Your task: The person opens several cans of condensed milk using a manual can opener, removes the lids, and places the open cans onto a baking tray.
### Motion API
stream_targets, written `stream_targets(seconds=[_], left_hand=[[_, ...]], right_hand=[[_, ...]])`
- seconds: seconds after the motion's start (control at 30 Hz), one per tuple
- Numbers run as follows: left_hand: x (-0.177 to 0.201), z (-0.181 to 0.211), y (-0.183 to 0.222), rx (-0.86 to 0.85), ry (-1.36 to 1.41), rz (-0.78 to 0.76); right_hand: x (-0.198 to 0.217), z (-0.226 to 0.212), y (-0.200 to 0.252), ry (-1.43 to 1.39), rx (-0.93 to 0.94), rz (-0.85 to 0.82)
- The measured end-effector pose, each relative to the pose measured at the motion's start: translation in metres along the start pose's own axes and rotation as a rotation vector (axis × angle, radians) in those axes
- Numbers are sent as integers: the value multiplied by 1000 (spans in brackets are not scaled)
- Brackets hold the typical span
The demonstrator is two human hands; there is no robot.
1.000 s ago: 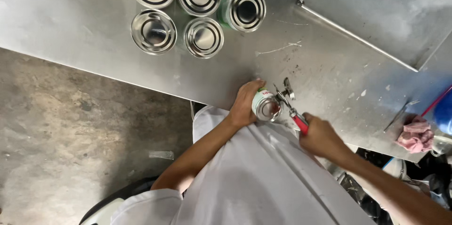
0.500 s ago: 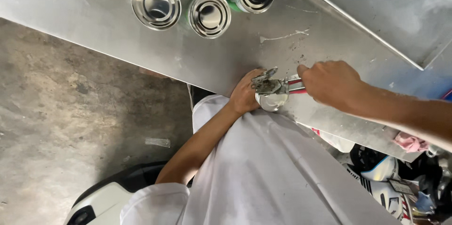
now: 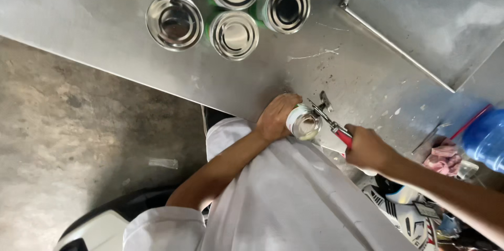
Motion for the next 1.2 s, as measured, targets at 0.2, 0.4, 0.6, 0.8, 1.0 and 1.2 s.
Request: stream_targets(seconds=[0.2, 0.4, 0.6, 0.8, 1.0, 1.2], left_hand=[[-10, -10, 7, -67, -37, -1], [-15, -15, 13, 79, -91, -287], [-20, -25, 16, 96, 22, -316], [-14, -2, -12, 209, 48, -467], [-24, -27, 5, 223, 175, -433], [-19, -8, -6, 116, 270, -272]], right_hand=[[139, -106, 34, 922, 314, 422], [102, -67, 36, 552, 161, 194], [-9, 17, -10, 50, -4, 78], [67, -45, 37, 178, 43, 226], [-11, -9, 10, -65, -86, 127], [-10, -4, 14, -123, -167, 89]])
Point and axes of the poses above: each hand's wrist, its own y-axis away from the middle knuckle, its own x-axis out of the back of the hand, z = x × y, the point moved 9 cm from there along -y, towards the middle knuckle, and after that the axes turned 13 degrees about y, right-handed, at the moved point
